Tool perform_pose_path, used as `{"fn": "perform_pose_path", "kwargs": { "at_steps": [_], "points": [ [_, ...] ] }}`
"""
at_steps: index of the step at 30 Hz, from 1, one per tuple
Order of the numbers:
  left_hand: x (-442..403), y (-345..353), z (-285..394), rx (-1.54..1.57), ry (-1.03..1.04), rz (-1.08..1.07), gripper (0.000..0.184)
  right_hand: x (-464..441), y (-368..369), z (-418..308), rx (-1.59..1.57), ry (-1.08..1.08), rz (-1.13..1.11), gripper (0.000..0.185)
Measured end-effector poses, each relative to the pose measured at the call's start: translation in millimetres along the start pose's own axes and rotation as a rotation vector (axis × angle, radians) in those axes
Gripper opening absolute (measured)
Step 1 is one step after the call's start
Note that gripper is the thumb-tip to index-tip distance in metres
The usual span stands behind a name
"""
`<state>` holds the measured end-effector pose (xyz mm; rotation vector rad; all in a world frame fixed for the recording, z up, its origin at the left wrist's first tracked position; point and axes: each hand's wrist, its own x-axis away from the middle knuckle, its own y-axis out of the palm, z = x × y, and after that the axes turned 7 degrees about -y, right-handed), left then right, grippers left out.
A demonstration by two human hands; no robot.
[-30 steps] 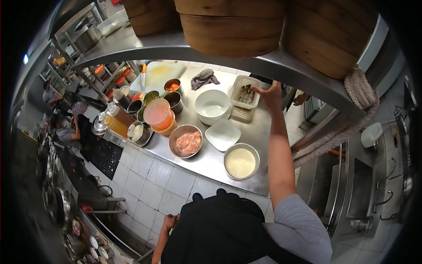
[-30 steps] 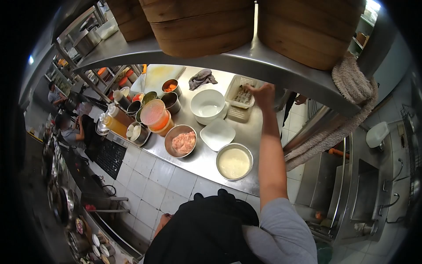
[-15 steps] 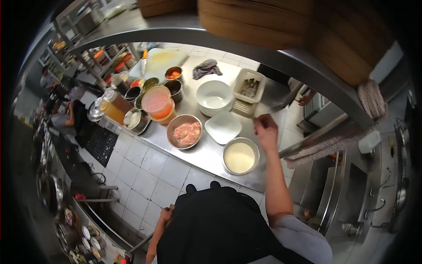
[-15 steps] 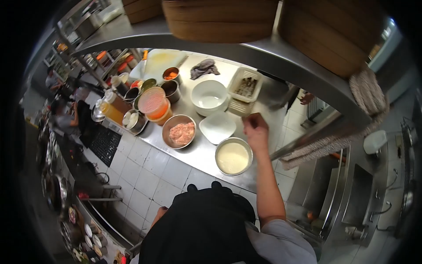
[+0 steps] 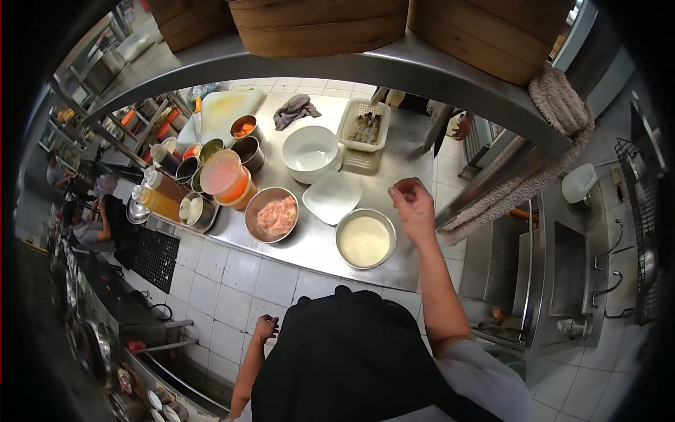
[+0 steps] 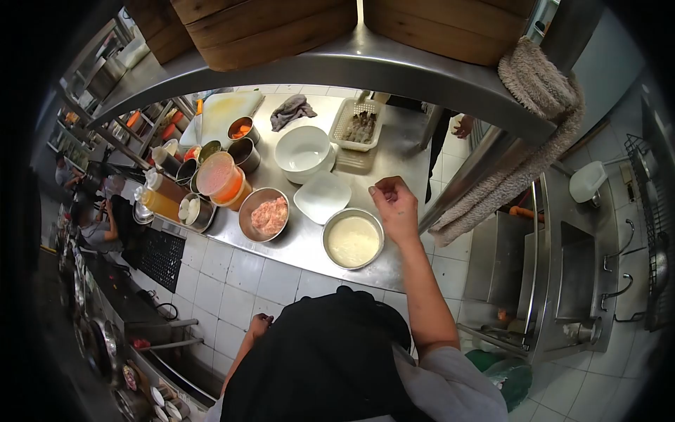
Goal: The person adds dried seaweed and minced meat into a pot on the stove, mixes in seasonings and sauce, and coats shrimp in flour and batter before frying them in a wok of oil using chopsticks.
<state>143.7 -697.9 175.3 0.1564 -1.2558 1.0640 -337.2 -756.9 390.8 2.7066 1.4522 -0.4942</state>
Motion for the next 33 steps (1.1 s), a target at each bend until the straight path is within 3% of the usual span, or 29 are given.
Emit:
{"fn": "perform_pose_path", "kwargs": {
  "at_steps": [2, 4, 5, 7, 8, 11, 12, 14, 15, 16, 19, 21, 23, 27, 28, 29, 31, 33],
  "points": [
    [-3, 2, 0, 0.021, 0.003, -0.014, 0.027, -4, -5, 0, 0.054, -0.027, 0.039, 0.024],
    [-1, 3, 4, 0.018, 0.021, -0.025, 0.026, -14, -9, -3, 0.113, -0.031, 0.041, 0.045],
    [2, 4, 7, 0.019, 0.025, -0.025, 0.026, -22, -9, 1, 0.115, -0.034, 0.042, 0.045],
    [12, 6, 10, 0.02, 0.01, -0.021, 0.026, -40, -6, 16, 0.119, -0.251, 0.153, 0.068],
    [13, 6, 7, 0.026, 0.007, -0.017, 0.026, -52, -8, 15, 0.106, -0.217, 0.071, 0.083],
    [17, 8, -5, 0.004, 0.003, -0.015, 0.026, -78, -12, -9, 0.06, -0.206, -0.098, 0.081],
    [19, 8, -9, 0.007, 0.015, -0.007, 0.024, -80, -12, -21, 0.038, -0.162, -0.119, 0.066],
    [15, 7, -16, 0.02, 0.027, 0.004, 0.023, -80, -16, -14, -0.084, -0.041, -0.146, 0.056],
    [11, 8, -18, 0.161, 0.028, -0.022, 0.023, -80, -16, -11, -0.202, 0.076, -0.171, 0.047],
    [9, 11, -20, 0.306, 0.029, -0.05, 0.022, -70, -12, -25, -0.25, 0.053, -0.077, 0.031],
    [31, 6, 18, 0.34, 0.132, -0.042, 0.022, -51, -20, -14, -0.286, 0.175, -0.063, 0.027],
    [38, 5, 49, 0.247, 0.319, -0.017, 0.023, -32, -21, -11, -0.276, 0.16, -0.099, 0.029],
    [96, -1, 122, 0.425, 0.386, -0.141, 0.025, -11, -17, -9, -0.207, 0.167, -0.221, 0.03],
    [147, 2, 217, 0.421, 0.691, -0.327, 0.035, 34, 11, -31, -0.441, 0.426, -0.473, 0.034],
    [154, 6, 234, 0.481, 0.713, -0.394, 0.036, 42, 19, -36, -0.595, 0.557, -0.571, 0.034],
    [160, 10, 249, 0.54, 0.735, -0.459, 0.037, 47, 28, -40, -0.601, 0.564, -0.59, 0.034],
    [169, 10, 268, 0.722, 0.646, -0.666, 0.035, 54, 44, -47, -0.68, 0.647, -0.867, 0.033],
    [167, 6, 270, 0.783, 0.588, -0.732, 0.03, 60, 57, -45, -0.638, 0.654, -0.926, 0.03]
  ]
}}
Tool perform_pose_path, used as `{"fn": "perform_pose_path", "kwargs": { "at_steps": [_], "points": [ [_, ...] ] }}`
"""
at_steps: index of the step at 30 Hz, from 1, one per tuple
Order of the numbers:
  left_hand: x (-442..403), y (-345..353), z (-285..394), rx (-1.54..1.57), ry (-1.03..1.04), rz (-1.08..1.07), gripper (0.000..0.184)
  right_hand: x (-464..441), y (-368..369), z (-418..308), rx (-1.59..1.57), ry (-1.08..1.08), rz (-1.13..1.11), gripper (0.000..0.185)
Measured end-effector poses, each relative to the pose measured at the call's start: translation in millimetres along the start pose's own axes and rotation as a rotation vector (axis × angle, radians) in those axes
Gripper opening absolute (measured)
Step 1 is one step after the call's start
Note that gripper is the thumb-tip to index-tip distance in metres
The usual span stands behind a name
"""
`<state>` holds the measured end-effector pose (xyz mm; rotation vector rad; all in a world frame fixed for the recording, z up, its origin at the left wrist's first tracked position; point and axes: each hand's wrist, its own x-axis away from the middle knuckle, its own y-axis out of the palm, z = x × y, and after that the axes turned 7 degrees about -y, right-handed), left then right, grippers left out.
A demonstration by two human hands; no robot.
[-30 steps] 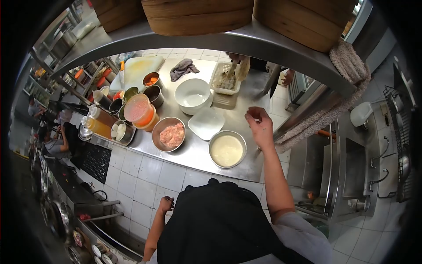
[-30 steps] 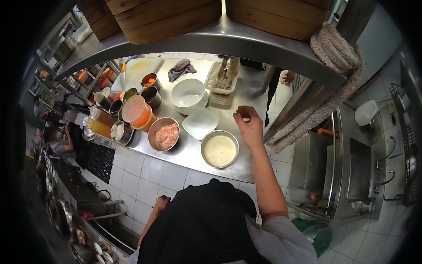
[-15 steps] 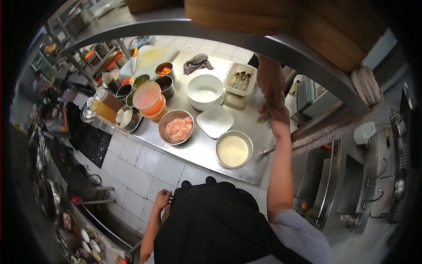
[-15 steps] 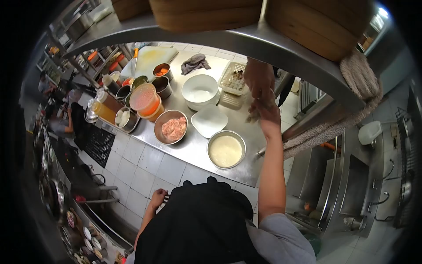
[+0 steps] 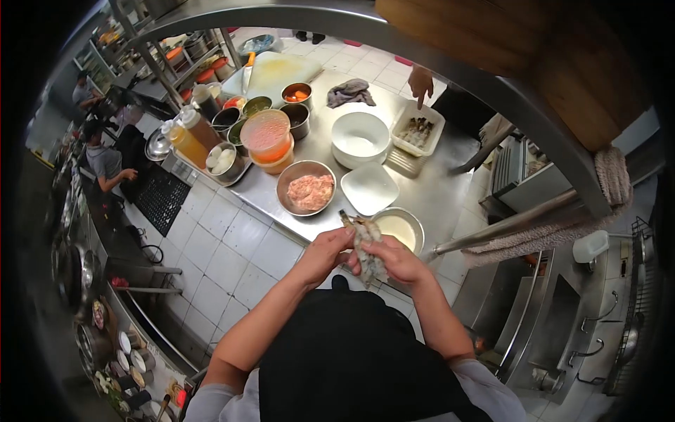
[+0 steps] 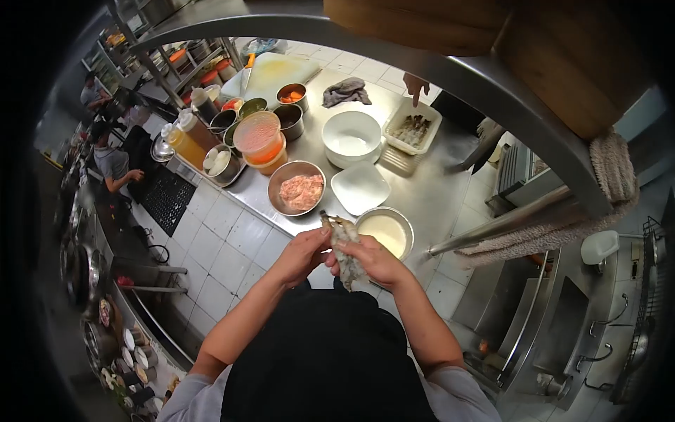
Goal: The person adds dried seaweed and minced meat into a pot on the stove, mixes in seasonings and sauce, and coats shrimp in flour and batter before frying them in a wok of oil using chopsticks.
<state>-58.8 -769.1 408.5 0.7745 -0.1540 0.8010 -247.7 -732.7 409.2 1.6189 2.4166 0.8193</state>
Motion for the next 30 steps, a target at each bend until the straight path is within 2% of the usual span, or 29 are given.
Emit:
{"fn": "perform_pose_path", "kwargs": {
  "at_steps": [3, 8, 10, 12, 14, 18, 20, 21, 22, 23, 25, 28, 30],
  "points": [
    [4, -1, 0, 0.032, -0.005, 0.123, 0.023, -11, 12, 5, 0.036, 0.121, -0.035, 0.024],
    [2, -12, 1, 0.093, 0.05, 0.245, 0.021, -29, 21, 13, -0.077, 0.1, -0.002, 0.027],
    [-1, -12, 4, -0.024, 0.074, 0.331, 0.02, -35, 20, 14, -0.117, 0.094, 0.023, 0.027],
    [-7, -18, 5, -0.026, 0.105, 0.309, 0.022, -42, 11, 17, -0.141, 0.082, 0.006, 0.028],
    [-7, -22, 9, 0.009, 0.026, 0.21, 0.026, -46, 10, 19, -0.157, 0.079, -0.022, 0.026],
    [-3, -43, 2, 0.076, -0.006, 0.203, 0.029, -57, 23, 21, -0.153, 0.144, -0.059, 0.022],
    [9, -55, -1, 0.16, -0.057, 0.133, 0.042, -70, 35, 24, -0.156, 0.177, -0.11, 0.021],
    [11, -68, -11, 0.188, -0.067, 0.118, 0.06, -77, 42, 27, -0.146, 0.229, -0.148, 0.021],
    [17, -79, -20, 0.197, -0.053, 0.142, 0.06, -84, 50, 30, -0.135, 0.281, -0.185, 0.021],
    [26, -88, -28, 0.438, 0.001, 0.065, 0.064, -89, 64, 29, -0.151, 0.339, -0.201, 0.022],
    [46, -103, -45, 0.687, 0.111, 0.002, 0.069, -107, 88, 40, -0.077, 0.356, -0.259, 0.023],
    [87, -122, -76, 0.778, 0.416, 0.106, 0.088, -129, 128, 71, 0.017, 0.399, -0.354, 0.025],
    [110, -148, -104, 0.85, 0.572, 0.131, 0.093, -148, 160, 87, 0.292, 0.371, -0.483, 0.025]
  ]
}}
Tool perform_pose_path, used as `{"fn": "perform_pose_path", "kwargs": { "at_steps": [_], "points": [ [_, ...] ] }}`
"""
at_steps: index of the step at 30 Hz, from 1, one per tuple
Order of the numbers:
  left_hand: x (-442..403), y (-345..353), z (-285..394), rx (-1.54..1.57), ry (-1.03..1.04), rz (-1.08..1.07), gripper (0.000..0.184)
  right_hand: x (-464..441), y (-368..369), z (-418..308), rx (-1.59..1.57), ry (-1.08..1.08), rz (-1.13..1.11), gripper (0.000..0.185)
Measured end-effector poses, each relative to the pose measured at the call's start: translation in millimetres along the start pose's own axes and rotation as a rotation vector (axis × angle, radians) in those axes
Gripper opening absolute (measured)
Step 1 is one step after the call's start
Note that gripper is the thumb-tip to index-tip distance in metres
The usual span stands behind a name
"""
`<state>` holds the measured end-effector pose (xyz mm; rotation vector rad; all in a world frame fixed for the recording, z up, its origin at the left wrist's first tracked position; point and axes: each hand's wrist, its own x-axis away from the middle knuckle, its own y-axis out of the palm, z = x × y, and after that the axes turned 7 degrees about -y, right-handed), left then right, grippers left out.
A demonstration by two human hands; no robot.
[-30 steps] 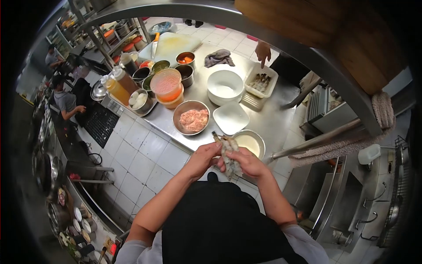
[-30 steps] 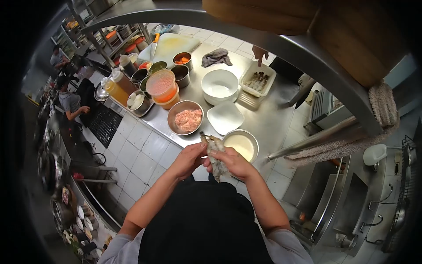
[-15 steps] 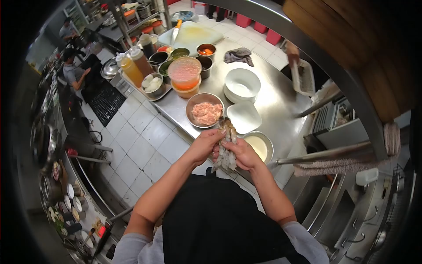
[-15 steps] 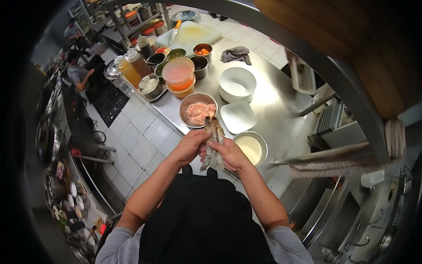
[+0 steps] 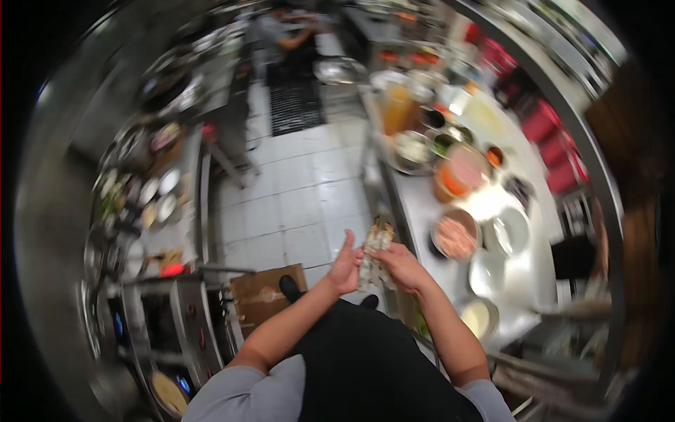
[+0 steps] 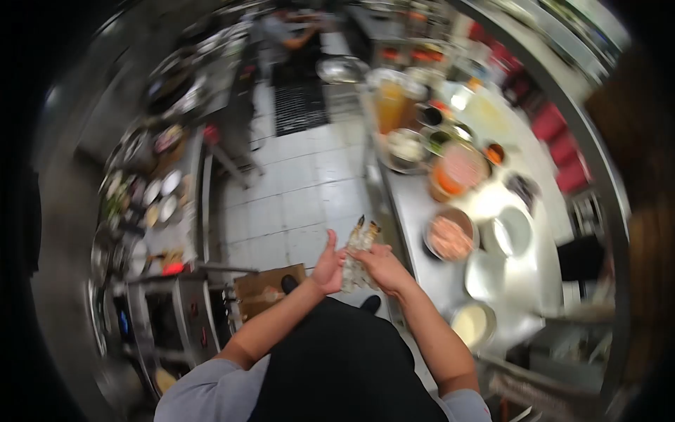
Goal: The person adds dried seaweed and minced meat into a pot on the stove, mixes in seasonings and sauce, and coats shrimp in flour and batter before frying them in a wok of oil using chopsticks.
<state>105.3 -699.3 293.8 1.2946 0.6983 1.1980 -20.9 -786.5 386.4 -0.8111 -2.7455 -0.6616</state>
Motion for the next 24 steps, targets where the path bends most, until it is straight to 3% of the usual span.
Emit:
{"fn": "perform_pose_path", "kwargs": {
  "at_steps": [4, 6, 8, 10, 12, 15, 20, 24],
  "points": [
    [73, -27, 46, -0.054, 0.244, 0.013, 0.091, -67, 74, -11, 0.097, 0.207, -0.24, 0.024],
    [115, -17, 71, -0.085, 0.361, 0.036, 0.089, -97, 115, -9, -0.05, 0.271, -0.317, 0.027],
    [160, -12, 90, -0.132, 0.447, 0.041, 0.072, -119, 159, -8, 0.012, 0.283, -0.406, 0.027],
    [197, -21, 113, -0.121, 0.504, -0.073, 0.067, -144, 195, 11, 0.061, 0.105, -0.42, 0.025],
    [236, -13, 131, -0.133, 0.619, 0.045, 0.062, -159, 239, 8, -0.013, 0.157, -0.435, 0.028],
    [283, -25, 158, -0.228, 0.673, 0.071, 0.051, -182, 293, 6, 0.115, 0.011, -0.579, 0.033],
    [342, -27, 187, -0.461, 0.668, 0.23, 0.044, -215, 361, -6, 0.222, 0.001, -0.674, 0.033],
    [360, -30, 191, -0.399, 0.756, 0.29, 0.044, -240, 394, 4, 0.129, 0.055, -0.683, 0.033]
  ]
}}
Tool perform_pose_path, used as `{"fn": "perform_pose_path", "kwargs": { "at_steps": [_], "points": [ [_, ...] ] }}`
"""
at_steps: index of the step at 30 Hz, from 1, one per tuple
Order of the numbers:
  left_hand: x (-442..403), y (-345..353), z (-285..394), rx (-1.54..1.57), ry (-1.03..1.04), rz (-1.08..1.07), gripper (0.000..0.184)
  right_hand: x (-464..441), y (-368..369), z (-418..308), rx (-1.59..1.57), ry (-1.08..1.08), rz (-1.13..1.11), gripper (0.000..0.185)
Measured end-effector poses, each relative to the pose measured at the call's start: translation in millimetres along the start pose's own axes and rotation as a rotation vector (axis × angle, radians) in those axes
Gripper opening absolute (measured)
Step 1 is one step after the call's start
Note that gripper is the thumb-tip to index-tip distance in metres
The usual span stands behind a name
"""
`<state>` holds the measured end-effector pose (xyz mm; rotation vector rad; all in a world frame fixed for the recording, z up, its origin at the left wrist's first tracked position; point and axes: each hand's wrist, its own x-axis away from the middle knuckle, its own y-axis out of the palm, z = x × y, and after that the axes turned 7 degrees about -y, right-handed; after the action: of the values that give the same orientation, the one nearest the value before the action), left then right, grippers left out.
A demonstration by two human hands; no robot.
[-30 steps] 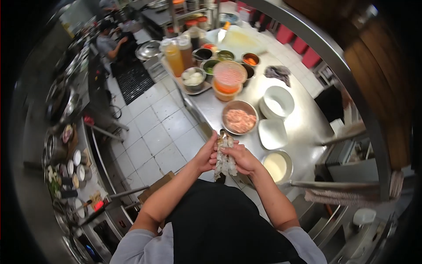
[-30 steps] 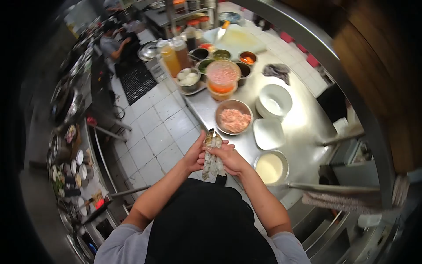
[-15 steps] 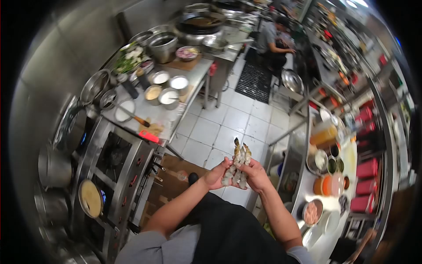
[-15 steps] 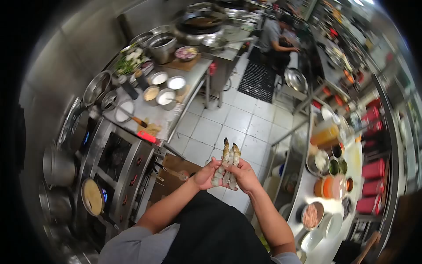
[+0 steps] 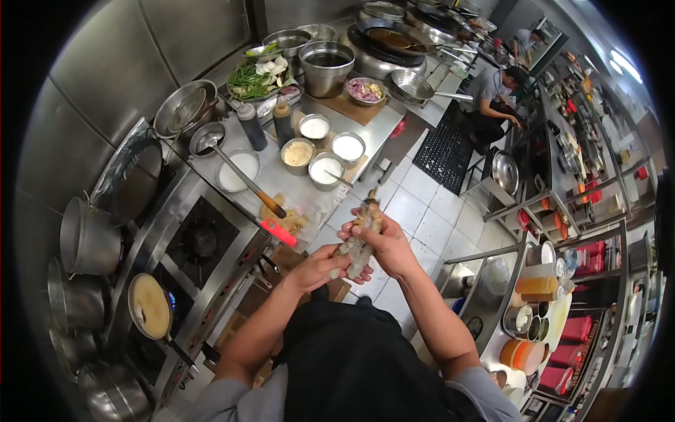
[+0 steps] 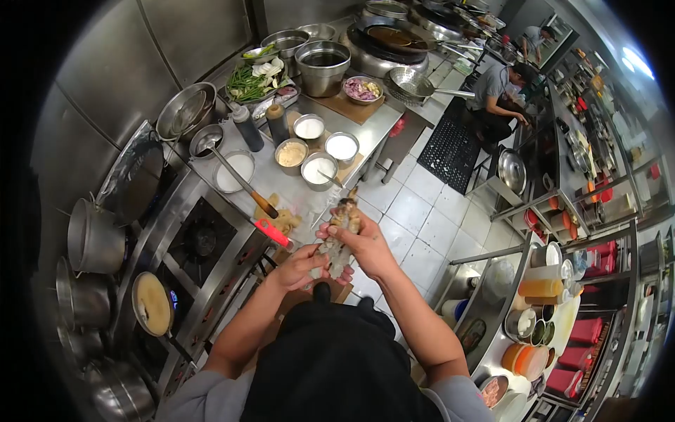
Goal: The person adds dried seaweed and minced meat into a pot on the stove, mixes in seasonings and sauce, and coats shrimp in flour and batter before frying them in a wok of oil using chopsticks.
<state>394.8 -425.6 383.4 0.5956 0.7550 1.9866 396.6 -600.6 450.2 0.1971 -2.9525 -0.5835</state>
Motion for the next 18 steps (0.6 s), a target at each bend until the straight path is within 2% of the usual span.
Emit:
{"fn": "perform_pose_path", "kwargs": {
  "at_steps": [2, 4, 6, 7, 8, 10, 12, 14, 16, 18],
  "points": [
    [1, -2, 2, 0.036, 0.053, 0.023, 0.042, -17, 2, 10, -0.061, 0.113, -0.074, 0.03],
    [0, -9, 2, 0.076, 0.105, 0.051, 0.04, -37, -2, 19, 0.004, 0.144, -0.149, 0.027],
    [0, -19, -3, 0.146, 0.136, 0.171, 0.036, -64, -4, 20, 0.127, 0.231, -0.33, 0.025],
    [1, -27, -10, 0.144, 0.152, 0.271, 0.037, -80, -10, 27, 0.173, 0.197, -0.414, 0.026],
    [1, -28, -11, 0.143, 0.165, 0.283, 0.037, -93, -13, 30, 0.173, 0.2, -0.432, 0.026],
    [1, -27, -8, 0.143, 0.271, 0.504, 0.033, -122, -18, 34, 0.298, 0.325, -0.421, 0.027],
    [3, -24, -4, 0.17, 0.302, 0.613, 0.031, -155, -37, 51, 0.22, 0.369, -0.487, 0.029],
    [6, -24, -1, 0.204, 0.33, 0.725, 0.029, -193, -62, 53, 0.632, 0.119, -0.494, 0.026],
    [8, -23, -3, 0.212, 0.303, 0.845, 0.027, -244, -95, 72, 1.267, -0.416, -0.365, 0.019],
    [7, -25, -8, 0.233, 0.33, 0.905, 0.029, -283, -124, 88, 1.537, -0.499, -0.254, 0.014]
  ]
}}
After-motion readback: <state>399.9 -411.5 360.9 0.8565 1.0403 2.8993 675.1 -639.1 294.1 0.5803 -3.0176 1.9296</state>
